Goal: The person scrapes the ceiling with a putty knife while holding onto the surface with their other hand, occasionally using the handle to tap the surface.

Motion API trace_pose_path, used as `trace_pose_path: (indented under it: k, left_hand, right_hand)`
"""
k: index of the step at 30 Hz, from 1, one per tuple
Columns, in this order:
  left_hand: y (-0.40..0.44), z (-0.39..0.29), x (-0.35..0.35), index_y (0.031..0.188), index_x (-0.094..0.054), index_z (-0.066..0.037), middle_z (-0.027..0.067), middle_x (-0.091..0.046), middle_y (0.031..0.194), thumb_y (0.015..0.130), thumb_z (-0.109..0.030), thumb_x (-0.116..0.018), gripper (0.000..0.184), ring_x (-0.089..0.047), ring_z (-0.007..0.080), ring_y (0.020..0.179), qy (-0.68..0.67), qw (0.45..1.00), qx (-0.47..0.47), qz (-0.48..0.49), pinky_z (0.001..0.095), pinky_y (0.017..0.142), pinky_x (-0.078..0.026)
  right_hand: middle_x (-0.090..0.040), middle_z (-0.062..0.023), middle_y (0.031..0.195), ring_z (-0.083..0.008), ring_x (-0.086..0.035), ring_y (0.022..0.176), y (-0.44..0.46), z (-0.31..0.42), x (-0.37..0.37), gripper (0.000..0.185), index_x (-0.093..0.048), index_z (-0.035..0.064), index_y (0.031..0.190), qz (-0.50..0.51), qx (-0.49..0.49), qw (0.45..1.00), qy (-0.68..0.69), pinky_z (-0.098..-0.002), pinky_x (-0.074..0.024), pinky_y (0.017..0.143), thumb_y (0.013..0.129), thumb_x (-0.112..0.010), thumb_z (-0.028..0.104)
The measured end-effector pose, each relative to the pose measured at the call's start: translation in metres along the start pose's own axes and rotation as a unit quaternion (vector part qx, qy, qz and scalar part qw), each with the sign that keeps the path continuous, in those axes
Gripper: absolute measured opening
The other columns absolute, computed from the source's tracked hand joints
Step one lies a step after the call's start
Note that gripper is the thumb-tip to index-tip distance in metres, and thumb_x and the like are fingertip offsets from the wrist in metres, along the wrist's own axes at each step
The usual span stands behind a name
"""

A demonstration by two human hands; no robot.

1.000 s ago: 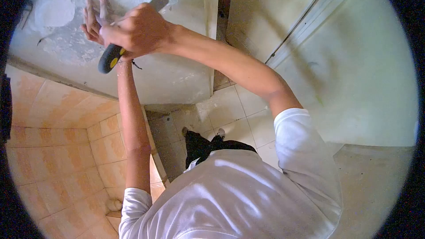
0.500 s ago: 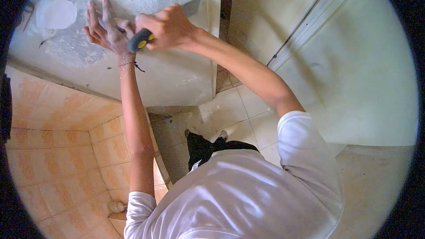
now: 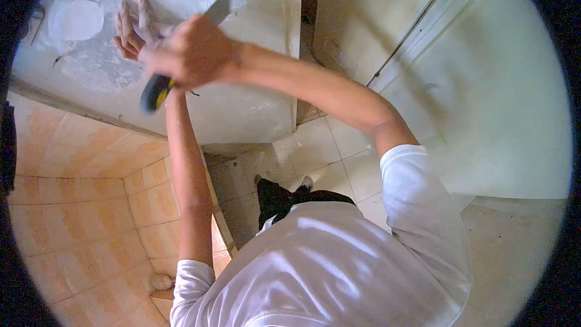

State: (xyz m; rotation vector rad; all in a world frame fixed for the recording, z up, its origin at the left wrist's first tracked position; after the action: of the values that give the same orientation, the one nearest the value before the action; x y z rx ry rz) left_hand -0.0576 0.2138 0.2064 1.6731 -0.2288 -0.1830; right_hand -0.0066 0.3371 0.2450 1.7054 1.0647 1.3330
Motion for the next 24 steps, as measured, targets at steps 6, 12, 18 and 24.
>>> trace_pose_path:
  k: [6,12,18,24]
  left_hand:
    - [0.004,-0.009,0.006,0.139,-0.060,-0.025,0.0070,-0.049,0.151,0.098,-0.049,-0.047,0.049,-0.040,0.0252,0.141,-0.015,1.000,-0.014,-0.009,0.0473,0.121,-0.012]
    - [-0.002,-0.001,-0.002,0.140,-0.059,-0.023,0.0077,-0.049,0.151,0.099,-0.051,-0.041,0.053,-0.039,0.0254,0.142,-0.016,1.000,-0.009,-0.008,0.0462,0.122,-0.007]
    - [0.002,-0.004,0.005,0.140,-0.060,-0.026,0.0039,-0.050,0.150,0.095,-0.043,-0.053,0.048,-0.040,0.0226,0.141,-0.018,1.000,0.007,-0.004,0.0444,0.122,-0.011]
    - [-0.001,0.001,0.001,0.139,-0.060,-0.026,0.0036,-0.049,0.151,0.089,-0.041,-0.056,0.052,-0.040,0.0217,0.142,-0.009,1.000,0.002,0.005,0.0439,0.123,-0.008]
  right_hand:
    - [-0.066,0.0005,0.066,-0.0172,-0.064,0.049,-0.036,-0.034,0.003,0.017,-0.062,0.0144,0.077,0.037,-0.133,0.989,-0.054,-0.0312,-0.0504,0.045,0.066,-0.073,0.011]
    - [-0.064,0.0023,0.064,-0.0147,-0.062,0.047,-0.009,-0.007,-0.003,0.014,-0.061,0.0152,0.076,0.027,-0.028,0.999,0.013,-0.0303,-0.0490,0.043,0.069,-0.074,0.015]
    - [-0.056,-0.0036,0.053,-0.0179,-0.058,0.042,-0.020,-0.029,0.020,0.013,-0.058,0.0132,0.074,0.002,-0.119,0.989,-0.083,-0.0309,-0.0452,0.041,0.072,-0.071,0.012]
    - [-0.058,-0.0028,0.054,-0.0176,-0.059,0.043,-0.019,-0.023,0.003,0.016,-0.059,0.0108,0.073,0.069,-0.057,0.995,-0.041,-0.0306,-0.0471,0.043,0.066,-0.072,0.009]
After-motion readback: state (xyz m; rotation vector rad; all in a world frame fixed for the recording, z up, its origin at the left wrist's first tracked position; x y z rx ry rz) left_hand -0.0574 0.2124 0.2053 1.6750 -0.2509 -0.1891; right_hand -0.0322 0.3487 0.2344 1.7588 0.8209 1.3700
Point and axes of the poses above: each hand's wrist, its own y-axis towards the middle knuckle, its own x-axis out of the back of the hand, z = x × y, the point moved 7 cm from there along y, towards the middle knuckle
